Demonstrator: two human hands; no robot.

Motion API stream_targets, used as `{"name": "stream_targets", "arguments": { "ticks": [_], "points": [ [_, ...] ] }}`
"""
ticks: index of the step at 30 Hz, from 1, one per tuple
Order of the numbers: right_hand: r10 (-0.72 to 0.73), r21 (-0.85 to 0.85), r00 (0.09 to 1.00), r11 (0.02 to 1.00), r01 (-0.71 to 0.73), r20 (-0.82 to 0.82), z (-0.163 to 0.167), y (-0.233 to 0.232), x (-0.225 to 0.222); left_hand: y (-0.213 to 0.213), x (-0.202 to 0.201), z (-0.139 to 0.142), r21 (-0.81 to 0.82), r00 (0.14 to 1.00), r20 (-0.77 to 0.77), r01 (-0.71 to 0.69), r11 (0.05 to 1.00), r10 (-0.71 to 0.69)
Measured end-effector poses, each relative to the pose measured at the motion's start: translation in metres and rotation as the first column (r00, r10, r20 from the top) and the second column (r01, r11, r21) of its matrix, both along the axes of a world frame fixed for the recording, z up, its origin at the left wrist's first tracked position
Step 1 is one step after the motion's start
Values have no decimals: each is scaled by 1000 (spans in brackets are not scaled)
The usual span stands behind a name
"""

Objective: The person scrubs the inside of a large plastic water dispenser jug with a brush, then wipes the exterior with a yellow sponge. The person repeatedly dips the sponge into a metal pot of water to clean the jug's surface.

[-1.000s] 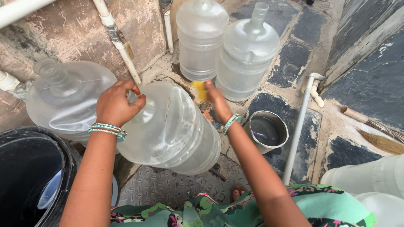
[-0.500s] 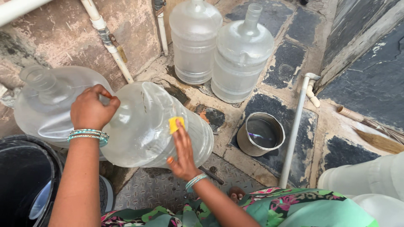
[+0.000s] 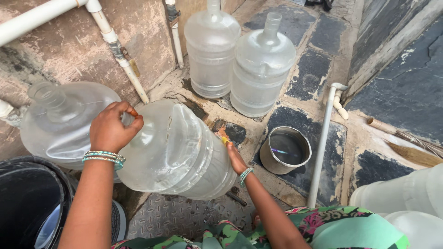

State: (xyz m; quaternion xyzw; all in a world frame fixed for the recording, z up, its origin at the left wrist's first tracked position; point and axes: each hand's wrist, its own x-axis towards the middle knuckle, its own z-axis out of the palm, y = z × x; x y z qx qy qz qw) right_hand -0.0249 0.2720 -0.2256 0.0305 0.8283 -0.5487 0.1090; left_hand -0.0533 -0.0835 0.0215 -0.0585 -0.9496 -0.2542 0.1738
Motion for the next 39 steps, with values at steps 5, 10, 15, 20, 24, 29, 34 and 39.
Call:
{"name": "stream_targets", "arguments": {
  "ticks": [5,10,15,20,24,29,34,39],
  "points": [
    [127,-37,966,990,-139,-225,34,-34,-12,2,-1,-5,-28,1000,-19,24,999,-25],
    [107,10,899,994,-113,-425,58,-56,-8,7,-1,-10,-43,997,-37,-73,996,71],
    [-49,106,996,993,58,-79,5,-13,5,-1,-3,-11,-48,995,-14,-100,994,99],
    [-67,-214,994,973,86,91,-4,1,7,-1,-4,-11,-46,994,-21,-110,993,109],
    [9,-321,986,945,-63,-167,48,-52,0,3,-7,-12,-55,993,-8,-121,991,121],
    [82,-23,857,994,-109,-509,66,-76,14,0,-8,-14,-58,995,-41,-98,993,96],
    [-258,76,943,957,279,-210,4,-29,10,-7,-2,-10,-18,999,-24,-41,999,40],
    [-254,-206,950,935,289,179,-13,5,22,0,1,-6,-13,999,-38,-4,1000,4]
  ]
}}
